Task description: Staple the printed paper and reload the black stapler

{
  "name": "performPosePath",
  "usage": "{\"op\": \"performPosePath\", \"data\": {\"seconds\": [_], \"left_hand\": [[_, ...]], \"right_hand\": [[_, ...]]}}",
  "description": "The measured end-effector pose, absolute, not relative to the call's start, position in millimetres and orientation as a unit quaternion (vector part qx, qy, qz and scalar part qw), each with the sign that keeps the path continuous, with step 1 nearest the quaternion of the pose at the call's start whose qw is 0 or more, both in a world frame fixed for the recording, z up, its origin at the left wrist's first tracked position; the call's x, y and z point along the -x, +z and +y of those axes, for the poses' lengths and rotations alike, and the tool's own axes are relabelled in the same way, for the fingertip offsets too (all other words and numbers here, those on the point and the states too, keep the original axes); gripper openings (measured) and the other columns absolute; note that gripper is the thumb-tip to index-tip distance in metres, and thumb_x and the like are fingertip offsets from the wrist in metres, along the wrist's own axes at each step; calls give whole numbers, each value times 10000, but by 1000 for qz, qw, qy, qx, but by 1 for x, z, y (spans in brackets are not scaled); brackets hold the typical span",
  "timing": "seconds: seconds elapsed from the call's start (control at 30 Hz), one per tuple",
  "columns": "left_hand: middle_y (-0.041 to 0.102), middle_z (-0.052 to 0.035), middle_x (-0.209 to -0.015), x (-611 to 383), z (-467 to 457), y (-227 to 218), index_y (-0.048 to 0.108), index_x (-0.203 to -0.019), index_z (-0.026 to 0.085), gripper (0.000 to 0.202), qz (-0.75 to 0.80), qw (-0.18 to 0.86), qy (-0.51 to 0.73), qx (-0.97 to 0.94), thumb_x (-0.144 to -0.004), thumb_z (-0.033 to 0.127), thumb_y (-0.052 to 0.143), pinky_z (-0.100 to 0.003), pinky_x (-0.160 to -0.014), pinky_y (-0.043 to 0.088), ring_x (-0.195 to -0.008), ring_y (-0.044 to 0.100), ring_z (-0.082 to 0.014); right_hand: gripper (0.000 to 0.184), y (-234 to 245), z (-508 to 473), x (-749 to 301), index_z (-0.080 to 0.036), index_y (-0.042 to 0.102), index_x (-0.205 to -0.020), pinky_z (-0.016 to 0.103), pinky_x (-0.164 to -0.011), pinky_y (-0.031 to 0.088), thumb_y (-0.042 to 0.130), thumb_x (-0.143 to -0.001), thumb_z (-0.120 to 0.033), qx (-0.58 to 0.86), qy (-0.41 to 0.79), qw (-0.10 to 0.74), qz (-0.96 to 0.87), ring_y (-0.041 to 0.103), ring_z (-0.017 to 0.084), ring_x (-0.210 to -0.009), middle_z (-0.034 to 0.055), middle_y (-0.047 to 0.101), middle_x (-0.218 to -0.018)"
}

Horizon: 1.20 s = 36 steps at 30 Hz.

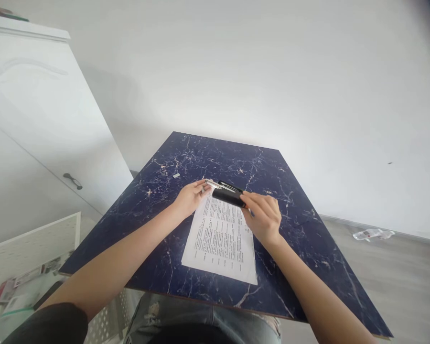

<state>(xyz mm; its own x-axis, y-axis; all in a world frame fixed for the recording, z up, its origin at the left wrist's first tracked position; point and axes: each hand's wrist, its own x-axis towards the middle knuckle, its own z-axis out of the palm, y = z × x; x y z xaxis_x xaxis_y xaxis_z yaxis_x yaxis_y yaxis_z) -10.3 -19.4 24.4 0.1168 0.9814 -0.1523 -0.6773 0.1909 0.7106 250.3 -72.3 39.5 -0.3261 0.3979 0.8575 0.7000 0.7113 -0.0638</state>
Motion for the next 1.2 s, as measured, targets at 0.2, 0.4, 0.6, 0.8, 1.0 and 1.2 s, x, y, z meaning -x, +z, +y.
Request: {"op": "performPosePath", "data": {"seconds": [0.2,0.4,0.6,0.8,1.0,1.2], "left_hand": [[716,-133,-1164,32,-12,32,635,-1085,163,124,346,411,759,-369,-976,215,657,-469,-1116,527,-1090,726,-223],[747,-64,-1064,25,-42,58,574,-1193,242,335,366,250,731,-519,-927,342,751,-451,-1038,585,-1014,750,-224],[760,-51,-1134,6,-68,60,615,-1102,256,322,359,397,660,-527,-852,198,811,-459,-1110,536,-1161,711,-247],[746,-63,-1169,2,-70,52,666,-1046,238,247,345,399,604,-598,-848,188,806,-475,-1118,533,-1121,719,-240],[641,-76,-1341,2,-71,49,682,-987,230,218,299,419,527,-676,-825,178,820,-435,-1011,608,-1070,727,-227],[576,-102,-1422,-8,-78,51,608,-984,220,221,243,459,492,-698,-857,206,789,-417,-877,643,-1071,720,-245]], "right_hand": [[230,38,-64,-245,-229,763,-999,410,-795,556,780,-797,-338,559,135,484,-660,706,248,-824,43,774,-924],[235,22,-61,-235,-239,765,-924,388,-812,536,810,-723,-352,553,244,422,-676,713,239,-817,17,767,-874],[193,12,-58,-234,-260,772,-904,395,-791,558,805,-726,-327,552,238,409,-687,737,246,-799,0,772,-840],[233,13,-51,-242,-248,747,-938,420,-815,572,843,-733,-306,524,221,384,-727,744,263,-856,16,779,-898],[291,48,-62,-248,-246,715,-1197,504,-961,529,750,-925,-343,389,72,470,-789,660,298,-1100,90,737,-1152],[376,57,-80,-237,-299,639,-1363,460,-936,543,559,-1028,-151,221,65,433,-872,661,240,-1112,67,708,-1239]]}}
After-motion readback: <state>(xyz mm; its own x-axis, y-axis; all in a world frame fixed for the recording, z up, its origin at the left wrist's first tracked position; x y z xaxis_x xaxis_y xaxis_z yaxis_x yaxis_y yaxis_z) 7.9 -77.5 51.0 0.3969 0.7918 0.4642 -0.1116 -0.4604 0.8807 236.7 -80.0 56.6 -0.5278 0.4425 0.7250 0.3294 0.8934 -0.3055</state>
